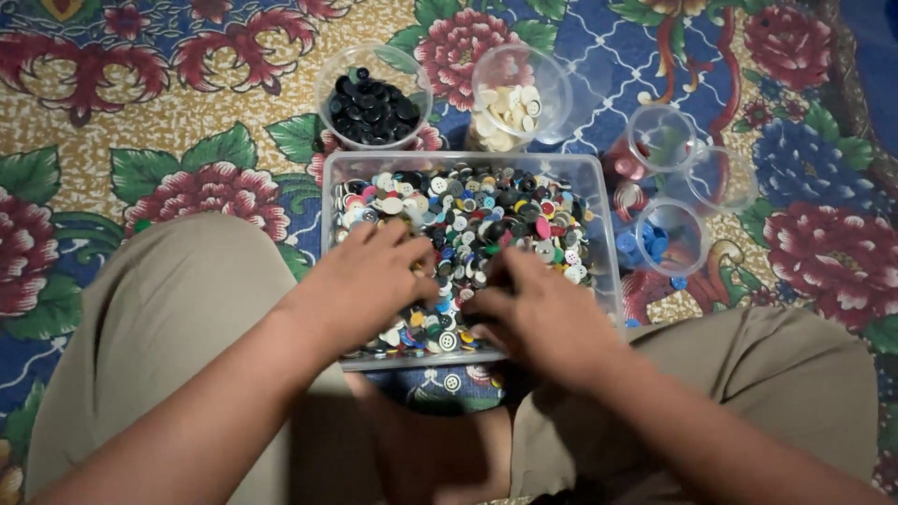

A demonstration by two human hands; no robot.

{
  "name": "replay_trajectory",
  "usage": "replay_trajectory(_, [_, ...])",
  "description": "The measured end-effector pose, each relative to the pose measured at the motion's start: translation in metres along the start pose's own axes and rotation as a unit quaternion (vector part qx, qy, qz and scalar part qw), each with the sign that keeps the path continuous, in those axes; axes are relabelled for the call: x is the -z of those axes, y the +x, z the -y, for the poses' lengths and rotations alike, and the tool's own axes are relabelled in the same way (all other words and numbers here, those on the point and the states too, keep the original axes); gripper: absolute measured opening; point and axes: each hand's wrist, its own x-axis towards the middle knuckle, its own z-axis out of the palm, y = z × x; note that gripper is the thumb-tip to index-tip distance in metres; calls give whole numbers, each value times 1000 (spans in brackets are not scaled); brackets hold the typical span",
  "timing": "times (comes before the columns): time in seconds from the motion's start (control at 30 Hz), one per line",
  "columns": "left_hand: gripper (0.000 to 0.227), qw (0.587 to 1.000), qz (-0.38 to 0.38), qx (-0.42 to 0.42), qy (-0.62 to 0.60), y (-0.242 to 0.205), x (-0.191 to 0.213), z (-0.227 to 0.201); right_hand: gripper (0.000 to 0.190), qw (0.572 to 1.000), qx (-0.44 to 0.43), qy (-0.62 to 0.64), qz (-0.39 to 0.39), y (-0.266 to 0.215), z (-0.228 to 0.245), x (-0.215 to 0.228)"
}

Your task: Sorting various colored buttons from a large plastic container into smaller individual containers by color while sitting on the floor.

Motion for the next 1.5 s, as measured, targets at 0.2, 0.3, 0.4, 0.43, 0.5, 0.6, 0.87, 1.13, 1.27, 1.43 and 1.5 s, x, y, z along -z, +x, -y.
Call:
replay_trajectory(0.2, [10, 987, -144, 67, 39, 5, -20, 23, 32, 995, -26, -86, -45, 7, -44, 10])
replay_trajectory(0.3, [16, 988, -86, 123, -24, -1, 6, 20, 18, 997, -50, -28, -47, -1, -46, 21])
replay_trajectory(0.4, [20, 982, -82, 153, -79, -5, 17, 21, 16, 995, -26, -32, -94, -8, -45, 12])
replay_trajectory(0.43, [20, 982, -81, 151, -79, -5, 19, 19, 16, 995, -27, -32, -94, -8, -38, 14])
replay_trajectory(0.5, [16, 969, -75, 195, -129, -8, 24, 14, 20, 997, -19, 31, -71, -10, -23, 17])
replay_trajectory(0.6, [9, 955, -30, 201, -217, -14, 24, 6, 18, 992, 4, 110, -58, -5, -7, 0])
replay_trajectory(0.87, [7, 958, -18, 159, -237, 0, 17, -15, 16, 988, -35, 143, -44, -8, -3, -12])
replay_trajectory(1.13, [7, 978, -56, 131, -151, 14, -10, -24, 15, 988, -64, 131, -58, -25, -11, -8])
replay_trajectory(1.27, [11, 981, -115, 103, -114, 22, -22, -28, 14, 982, -83, 160, -45, -28, -8, -3])
replay_trajectory(1.43, [11, 976, -77, 89, -183, 16, -15, -35, 14, 978, -97, 179, -51, -22, -6, 3])
replay_trajectory(1.5, [11, 971, -56, 73, -221, 11, -2, -37, 17, 973, -101, 199, -56, -20, -5, 8])
